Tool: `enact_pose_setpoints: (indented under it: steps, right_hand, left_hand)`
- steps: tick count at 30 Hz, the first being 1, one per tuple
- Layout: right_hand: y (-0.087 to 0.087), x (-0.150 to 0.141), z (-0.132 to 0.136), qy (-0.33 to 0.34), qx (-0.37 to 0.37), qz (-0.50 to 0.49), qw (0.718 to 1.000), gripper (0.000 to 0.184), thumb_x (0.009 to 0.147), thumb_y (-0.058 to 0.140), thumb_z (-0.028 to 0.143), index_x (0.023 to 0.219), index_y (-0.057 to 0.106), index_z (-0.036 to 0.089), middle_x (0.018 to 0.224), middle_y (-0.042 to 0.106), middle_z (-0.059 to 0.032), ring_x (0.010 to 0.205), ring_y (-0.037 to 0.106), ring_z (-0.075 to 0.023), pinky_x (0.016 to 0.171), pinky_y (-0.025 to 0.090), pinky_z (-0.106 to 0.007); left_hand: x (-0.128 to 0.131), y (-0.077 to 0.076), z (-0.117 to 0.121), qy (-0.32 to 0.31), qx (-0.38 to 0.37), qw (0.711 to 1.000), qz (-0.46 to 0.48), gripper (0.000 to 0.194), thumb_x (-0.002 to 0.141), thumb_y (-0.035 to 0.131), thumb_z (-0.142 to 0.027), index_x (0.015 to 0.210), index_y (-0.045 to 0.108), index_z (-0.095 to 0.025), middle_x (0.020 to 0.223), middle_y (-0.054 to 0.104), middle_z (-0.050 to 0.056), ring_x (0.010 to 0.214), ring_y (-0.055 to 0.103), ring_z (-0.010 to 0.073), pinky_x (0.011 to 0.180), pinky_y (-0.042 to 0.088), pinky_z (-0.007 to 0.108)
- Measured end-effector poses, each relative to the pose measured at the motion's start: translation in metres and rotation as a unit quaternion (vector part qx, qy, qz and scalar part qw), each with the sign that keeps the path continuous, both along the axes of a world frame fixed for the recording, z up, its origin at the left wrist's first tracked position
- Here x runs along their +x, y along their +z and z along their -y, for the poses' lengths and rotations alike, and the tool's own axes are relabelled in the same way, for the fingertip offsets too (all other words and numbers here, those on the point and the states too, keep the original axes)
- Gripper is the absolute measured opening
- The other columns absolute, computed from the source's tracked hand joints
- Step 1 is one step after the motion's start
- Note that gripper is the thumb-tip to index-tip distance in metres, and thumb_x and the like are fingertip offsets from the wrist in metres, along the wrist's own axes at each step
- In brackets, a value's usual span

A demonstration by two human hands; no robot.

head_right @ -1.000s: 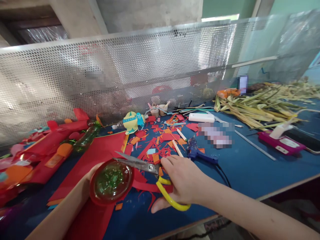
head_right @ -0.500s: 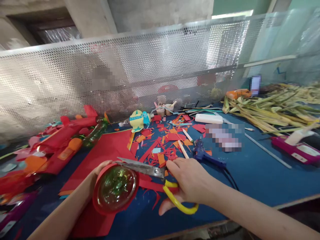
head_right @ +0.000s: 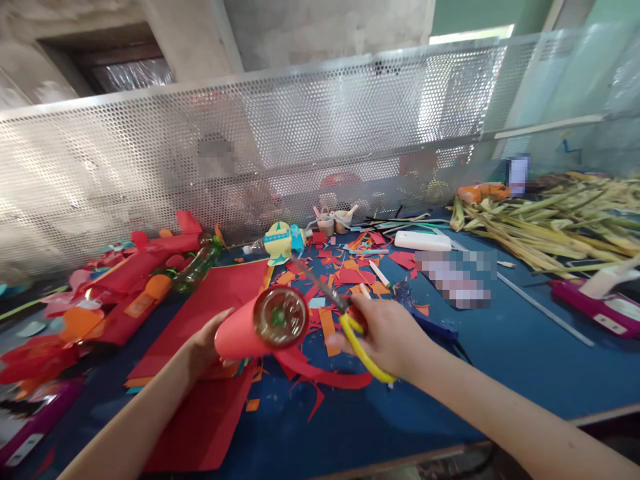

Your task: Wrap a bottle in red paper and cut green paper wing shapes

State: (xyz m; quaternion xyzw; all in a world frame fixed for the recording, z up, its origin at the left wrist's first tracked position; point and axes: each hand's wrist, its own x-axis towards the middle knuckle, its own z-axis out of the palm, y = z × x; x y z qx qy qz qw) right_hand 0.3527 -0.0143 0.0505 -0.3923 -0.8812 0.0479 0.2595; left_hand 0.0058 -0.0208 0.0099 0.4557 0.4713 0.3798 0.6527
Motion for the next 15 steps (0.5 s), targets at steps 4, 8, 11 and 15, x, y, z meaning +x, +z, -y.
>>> enact_pose_setpoints:
  steps: [4, 8, 11, 15]
  right_hand:
    - [0.005, 0.008, -0.028, -0.155, -0.088, 0.127, 0.976, 0.031, 0.086, 0.051, 0.045, 0.091, 0.056, 0.015, 0.073, 0.068, -0.0127, 0.068, 0.067, -0.0256, 0.054, 0.038, -0.027]
    - [0.01, 0.011, -0.056, -0.205, -0.124, 0.153, 0.959, 0.026, 0.087, 0.051, 0.04, 0.089, 0.06, 0.015, 0.083, 0.07, -0.0147, 0.079, 0.068, -0.0278, 0.059, 0.043, -0.028]
    - [0.006, 0.004, -0.076, -0.191, -0.118, 0.149, 0.963, 0.029, 0.087, 0.053, 0.039, 0.098, 0.059, 0.013, 0.091, 0.07, -0.0144, 0.087, 0.067, -0.0266, 0.067, 0.045, -0.028]
    - [-0.007, -0.013, -0.101, -0.157, -0.126, 0.148, 0.968, 0.022, 0.085, 0.061, 0.029, 0.1, 0.06, 0.013, 0.101, 0.068, -0.0111, 0.094, 0.064, -0.0211, 0.078, 0.047, -0.03]
  left_hand:
    - [0.018, 0.011, -0.007, 0.038, 0.044, 0.998, -0.007, 0.048, 0.069, 0.062, -0.062, 0.069, 0.067, -0.015, 0.044, 0.059, 0.0, 0.042, 0.053, 0.0141, 0.046, 0.045, 0.024]
    - [0.03, 0.012, -0.011, 0.08, 0.08, 0.993, -0.024, 0.05, 0.069, 0.067, -0.054, 0.101, 0.064, -0.016, 0.061, 0.065, -0.001, 0.05, 0.058, 0.0133, 0.05, 0.048, 0.023]
    - [0.035, 0.012, -0.011, 0.093, 0.089, 0.99, -0.051, 0.055, 0.07, 0.067, -0.052, 0.111, 0.058, -0.016, 0.07, 0.067, 0.002, 0.053, 0.06, 0.0141, 0.052, 0.051, 0.025]
    - [0.041, 0.014, -0.009, 0.103, 0.111, 0.983, -0.103, 0.057, 0.068, 0.07, -0.049, 0.115, 0.054, -0.02, 0.091, 0.067, 0.004, 0.063, 0.064, 0.0164, 0.058, 0.053, 0.028]
